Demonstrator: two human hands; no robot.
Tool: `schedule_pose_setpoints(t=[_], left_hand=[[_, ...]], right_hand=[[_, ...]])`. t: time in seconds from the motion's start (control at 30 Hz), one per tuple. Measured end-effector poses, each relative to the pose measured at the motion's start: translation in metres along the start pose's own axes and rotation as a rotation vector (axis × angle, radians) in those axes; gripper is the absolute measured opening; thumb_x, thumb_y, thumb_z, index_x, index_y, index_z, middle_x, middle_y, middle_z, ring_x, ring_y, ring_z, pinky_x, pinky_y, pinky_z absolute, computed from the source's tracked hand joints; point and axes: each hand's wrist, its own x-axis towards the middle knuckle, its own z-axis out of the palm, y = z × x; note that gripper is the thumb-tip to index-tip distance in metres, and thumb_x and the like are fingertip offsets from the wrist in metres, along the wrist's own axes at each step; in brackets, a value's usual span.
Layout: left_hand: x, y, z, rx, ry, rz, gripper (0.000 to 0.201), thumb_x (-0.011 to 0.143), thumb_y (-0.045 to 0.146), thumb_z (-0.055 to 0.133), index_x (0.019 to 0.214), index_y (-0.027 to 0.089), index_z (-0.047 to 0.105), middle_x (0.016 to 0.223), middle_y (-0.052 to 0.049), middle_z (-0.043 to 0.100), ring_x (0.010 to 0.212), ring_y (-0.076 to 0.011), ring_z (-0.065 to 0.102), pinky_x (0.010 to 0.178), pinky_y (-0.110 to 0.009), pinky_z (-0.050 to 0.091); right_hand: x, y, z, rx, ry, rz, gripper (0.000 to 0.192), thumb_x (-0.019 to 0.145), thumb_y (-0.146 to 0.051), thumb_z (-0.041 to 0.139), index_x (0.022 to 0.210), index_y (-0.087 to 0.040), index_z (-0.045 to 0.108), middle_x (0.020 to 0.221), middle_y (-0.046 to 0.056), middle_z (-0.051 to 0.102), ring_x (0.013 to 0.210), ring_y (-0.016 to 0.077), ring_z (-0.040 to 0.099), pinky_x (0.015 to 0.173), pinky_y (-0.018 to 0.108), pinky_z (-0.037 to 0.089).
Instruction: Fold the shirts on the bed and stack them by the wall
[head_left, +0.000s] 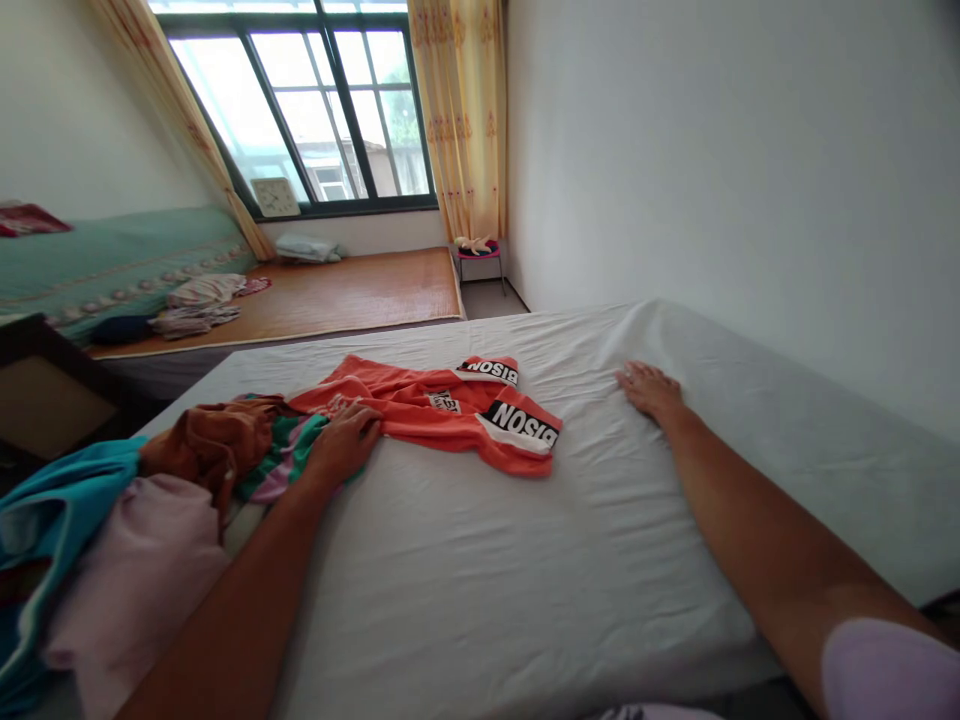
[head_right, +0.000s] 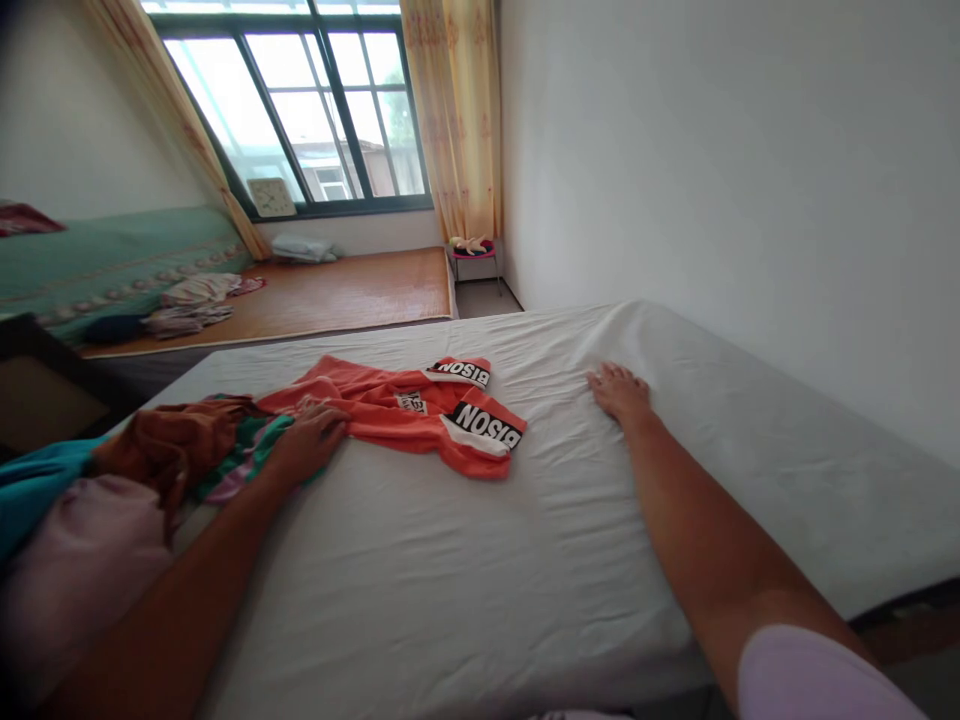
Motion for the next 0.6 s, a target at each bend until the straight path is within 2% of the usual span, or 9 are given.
schedule_pose_setpoints(t=[0.1, 0.17, 0.27, 0.3, 0.37, 0.4, 0.47, 0.5, 0.6], left_hand=[[0.000, -0.006, 0.002, -0.017, 0.014, 0.013, 0.033, 0.089, 0.027, 0.041, 0.107, 0.020, 0.068, 0.113, -0.008, 0.066, 0.112, -0.0251, 0.057, 0.105, -0.043, 0.042], [-0.001, -0.008, 0.003, -0.015, 0.034, 0.017, 0.044, 0.083, 0.016, 0.040, 0.118, 0.021, 0.066, 0.120, -0.008, 0.064, 0.119, -0.0249, 0.054, 0.111, -0.045, 0.036], [-0.001, -0.008, 0.003, 0.015, 0.046, -0.011, 0.054, 0.082, 0.011, 0.038, 0.131, 0.018, 0.059, 0.128, -0.010, 0.062, 0.125, -0.0249, 0.050, 0.116, -0.046, 0.028], [-0.001, -0.007, 0.002, 0.025, 0.037, -0.017, 0.051, 0.085, 0.013, 0.037, 0.131, 0.017, 0.060, 0.129, -0.010, 0.062, 0.125, -0.0251, 0.051, 0.116, -0.046, 0.029], [-0.001, -0.005, 0.001, 0.036, 0.011, -0.014, 0.045, 0.090, 0.022, 0.036, 0.126, 0.018, 0.063, 0.127, -0.010, 0.064, 0.123, -0.0252, 0.053, 0.115, -0.046, 0.030], [-0.001, -0.004, 0.000, 0.036, 0.000, -0.009, 0.043, 0.092, 0.025, 0.036, 0.122, 0.019, 0.065, 0.126, -0.010, 0.064, 0.122, -0.0252, 0.054, 0.114, -0.047, 0.030], [-0.001, -0.001, -0.002, 0.033, -0.008, -0.009, 0.041, 0.092, 0.028, 0.037, 0.118, 0.020, 0.067, 0.124, -0.009, 0.065, 0.120, -0.0248, 0.055, 0.114, -0.046, 0.031], [-0.001, 0.000, -0.003, 0.033, -0.006, -0.017, 0.040, 0.092, 0.028, 0.037, 0.118, 0.021, 0.067, 0.124, -0.009, 0.065, 0.120, -0.0246, 0.055, 0.114, -0.046, 0.032], [-0.003, 0.005, -0.005, 0.037, 0.017, -0.055, 0.041, 0.091, 0.025, 0.038, 0.121, 0.020, 0.065, 0.126, -0.009, 0.063, 0.122, -0.0246, 0.053, 0.113, -0.044, 0.034]], right_hand=[[0.003, 0.057, -0.006, -0.035, 0.023, 0.201, 0.063, 0.096, -0.054, 0.026, 0.147, -0.020, 0.042, 0.155, 0.011, 0.035, 0.142, 0.0308, 0.031, 0.113, 0.055, 0.026], [0.001, 0.084, -0.011, -0.036, 0.051, 0.312, 0.062, 0.095, -0.053, 0.032, 0.145, -0.019, 0.045, 0.154, 0.014, 0.037, 0.140, 0.0346, 0.033, 0.109, 0.059, 0.030], [-0.003, 0.089, -0.020, 0.044, 0.139, 0.371, 0.057, 0.091, -0.046, 0.044, 0.136, -0.013, 0.053, 0.143, 0.022, 0.049, 0.131, 0.0359, 0.045, 0.100, 0.055, 0.042], [-0.005, 0.079, -0.023, 0.107, 0.185, 0.322, 0.054, 0.090, -0.043, 0.046, 0.132, -0.011, 0.056, 0.137, 0.023, 0.054, 0.126, 0.0342, 0.051, 0.097, 0.051, 0.045], [-0.014, 0.042, -0.028, 0.295, 0.231, 0.103, 0.046, 0.090, -0.041, 0.047, 0.123, -0.013, 0.060, 0.124, 0.019, 0.064, 0.113, 0.0285, 0.060, 0.094, 0.042, 0.048], [-0.022, 0.016, -0.029, 0.409, 0.187, -0.041, 0.041, 0.091, -0.042, 0.045, 0.116, -0.015, 0.063, 0.115, 0.015, 0.068, 0.104, 0.0258, 0.064, 0.091, 0.039, 0.049], [-0.044, -0.041, -0.028, 0.615, -0.077, -0.331, 0.043, 0.094, -0.050, 0.040, 0.108, -0.019, 0.065, 0.103, 0.010, 0.072, 0.089, 0.0218, 0.068, 0.082, 0.035, 0.052], [-0.057, -0.068, -0.026, 0.646, -0.167, -0.423, 0.042, 0.092, -0.053, 0.043, 0.106, -0.020, 0.065, 0.098, 0.008, 0.073, 0.085, 0.0215, 0.068, 0.080, 0.035, 0.053], [-0.090, -0.125, -0.021, 0.662, -0.224, -0.644, 0.038, 0.079, -0.048, 0.066, 0.108, -0.023, 0.065, 0.095, 0.004, 0.073, 0.083, 0.0210, 0.066, 0.077, 0.033, 0.052]])
